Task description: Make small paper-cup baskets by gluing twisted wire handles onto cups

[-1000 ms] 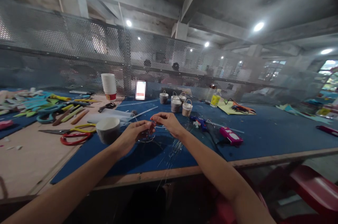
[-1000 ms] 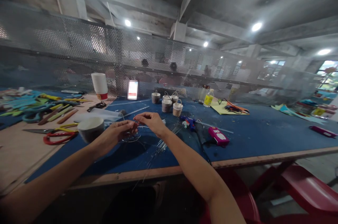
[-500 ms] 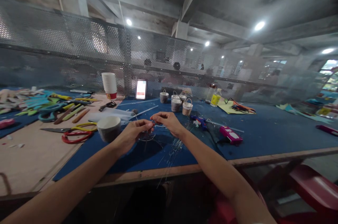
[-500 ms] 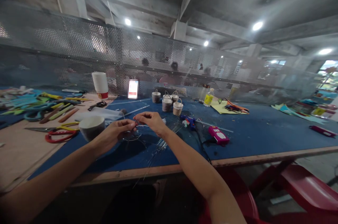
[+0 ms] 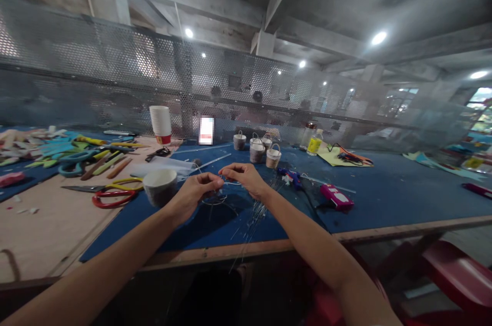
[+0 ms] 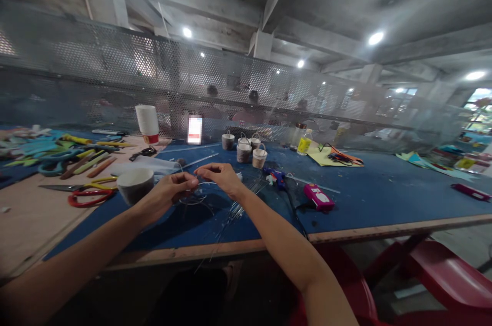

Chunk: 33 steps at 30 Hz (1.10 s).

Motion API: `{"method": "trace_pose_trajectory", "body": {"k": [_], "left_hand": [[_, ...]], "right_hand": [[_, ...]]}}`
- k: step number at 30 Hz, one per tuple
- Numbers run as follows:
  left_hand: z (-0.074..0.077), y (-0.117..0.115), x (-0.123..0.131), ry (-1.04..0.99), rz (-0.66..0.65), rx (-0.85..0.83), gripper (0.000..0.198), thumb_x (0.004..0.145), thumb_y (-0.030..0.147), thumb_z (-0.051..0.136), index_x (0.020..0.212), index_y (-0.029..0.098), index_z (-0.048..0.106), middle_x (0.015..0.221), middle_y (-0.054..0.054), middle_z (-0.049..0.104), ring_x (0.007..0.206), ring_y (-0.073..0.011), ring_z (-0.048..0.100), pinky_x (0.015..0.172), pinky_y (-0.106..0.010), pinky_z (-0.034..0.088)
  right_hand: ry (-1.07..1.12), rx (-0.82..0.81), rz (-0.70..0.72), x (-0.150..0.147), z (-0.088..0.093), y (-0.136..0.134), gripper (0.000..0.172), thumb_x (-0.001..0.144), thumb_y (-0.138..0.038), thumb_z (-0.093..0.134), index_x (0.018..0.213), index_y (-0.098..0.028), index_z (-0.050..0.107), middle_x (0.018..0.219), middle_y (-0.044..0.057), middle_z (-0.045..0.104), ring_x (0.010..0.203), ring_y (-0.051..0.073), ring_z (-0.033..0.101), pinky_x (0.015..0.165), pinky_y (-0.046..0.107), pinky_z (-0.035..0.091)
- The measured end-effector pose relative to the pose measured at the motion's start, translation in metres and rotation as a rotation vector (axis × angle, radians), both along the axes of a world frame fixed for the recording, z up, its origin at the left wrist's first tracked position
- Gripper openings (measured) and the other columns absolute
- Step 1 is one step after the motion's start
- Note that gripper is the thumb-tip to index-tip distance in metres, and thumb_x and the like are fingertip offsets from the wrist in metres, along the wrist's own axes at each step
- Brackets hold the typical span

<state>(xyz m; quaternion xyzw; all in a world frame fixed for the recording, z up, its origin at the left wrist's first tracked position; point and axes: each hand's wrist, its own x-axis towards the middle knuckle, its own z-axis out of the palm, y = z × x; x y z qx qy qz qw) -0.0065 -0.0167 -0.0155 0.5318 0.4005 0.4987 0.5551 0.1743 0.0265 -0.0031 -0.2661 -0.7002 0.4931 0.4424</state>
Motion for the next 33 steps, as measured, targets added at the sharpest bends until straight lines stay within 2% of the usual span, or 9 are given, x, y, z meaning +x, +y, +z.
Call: {"method": "trace_pose_trajectory", "body": {"k": [3, 8, 14, 20, 27, 33], "left_hand": [[0.0005, -0.0004, 0.0008, -0.019, 0.011, -0.009, 0.022, 0.067, 0.029, 0.084, 0.074, 0.017, 0.067, 0.071, 0.002, 0.061, 0.065, -0.0107, 0.052, 0.062, -0.023, 0.039], [-0.0007, 0.0005, -0.0005, -0.049, -0.084, -0.052, 0.023, 0.075, 0.037, 0.077, 0.081, 0.016, 0.070, 0.083, -0.002, 0.067, 0.073, -0.0115, 0.057, 0.063, -0.021, 0.041], [-0.0013, 0.0016, -0.0006, -0.015, 0.001, -0.044, 0.024, 0.068, 0.032, 0.084, 0.071, 0.015, 0.067, 0.070, 0.000, 0.063, 0.065, -0.0096, 0.054, 0.057, -0.019, 0.040], [0.0036, -0.0019, 0.0011, -0.087, -0.075, -0.095, 0.025, 0.071, 0.034, 0.082, 0.084, 0.016, 0.072, 0.083, -0.002, 0.067, 0.073, -0.0108, 0.061, 0.058, -0.018, 0.044], [0.0004, 0.0018, 0.0016, -0.057, -0.006, -0.067, 0.023, 0.067, 0.027, 0.086, 0.074, 0.015, 0.067, 0.068, -0.001, 0.066, 0.063, -0.0084, 0.057, 0.053, -0.015, 0.041], [0.0000, 0.0017, -0.0006, -0.148, -0.090, -0.135, 0.020, 0.076, 0.031, 0.079, 0.086, 0.016, 0.072, 0.073, -0.002, 0.067, 0.069, -0.0105, 0.062, 0.056, -0.016, 0.045]], "right_hand": [[-0.001, 0.002, -0.003, 0.0000, 0.0007, -0.0002, 0.029, 0.078, -0.043, 0.071, 0.089, -0.016, 0.075, 0.089, 0.005, 0.071, 0.079, 0.014, 0.059, 0.079, 0.030, 0.046], [0.022, -0.001, 0.015, 0.0001, -0.0017, 0.0023, 0.029, 0.077, -0.042, 0.072, 0.089, -0.016, 0.075, 0.087, 0.004, 0.070, 0.080, 0.014, 0.060, 0.080, 0.030, 0.046], [0.001, 0.036, 0.019, -0.0001, -0.0016, 0.0010, 0.026, 0.079, -0.041, 0.071, 0.088, -0.017, 0.075, 0.085, 0.003, 0.070, 0.075, 0.013, 0.057, 0.077, 0.028, 0.045], [0.058, -0.001, 0.055, 0.0006, -0.0012, 0.0012, 0.024, 0.077, -0.038, 0.073, 0.088, -0.017, 0.075, 0.083, 0.002, 0.070, 0.076, 0.014, 0.061, 0.079, 0.030, 0.048], [0.024, 0.021, 0.054, 0.0000, -0.0034, 0.0033, 0.025, 0.077, -0.039, 0.074, 0.090, -0.017, 0.076, 0.088, 0.003, 0.072, 0.083, 0.015, 0.063, 0.084, 0.031, 0.047], [0.039, 0.006, 0.040, 0.0010, -0.0022, 0.0029, 0.024, 0.076, -0.037, 0.074, 0.089, -0.017, 0.076, 0.084, 0.002, 0.071, 0.080, 0.015, 0.063, 0.082, 0.031, 0.048]]}}
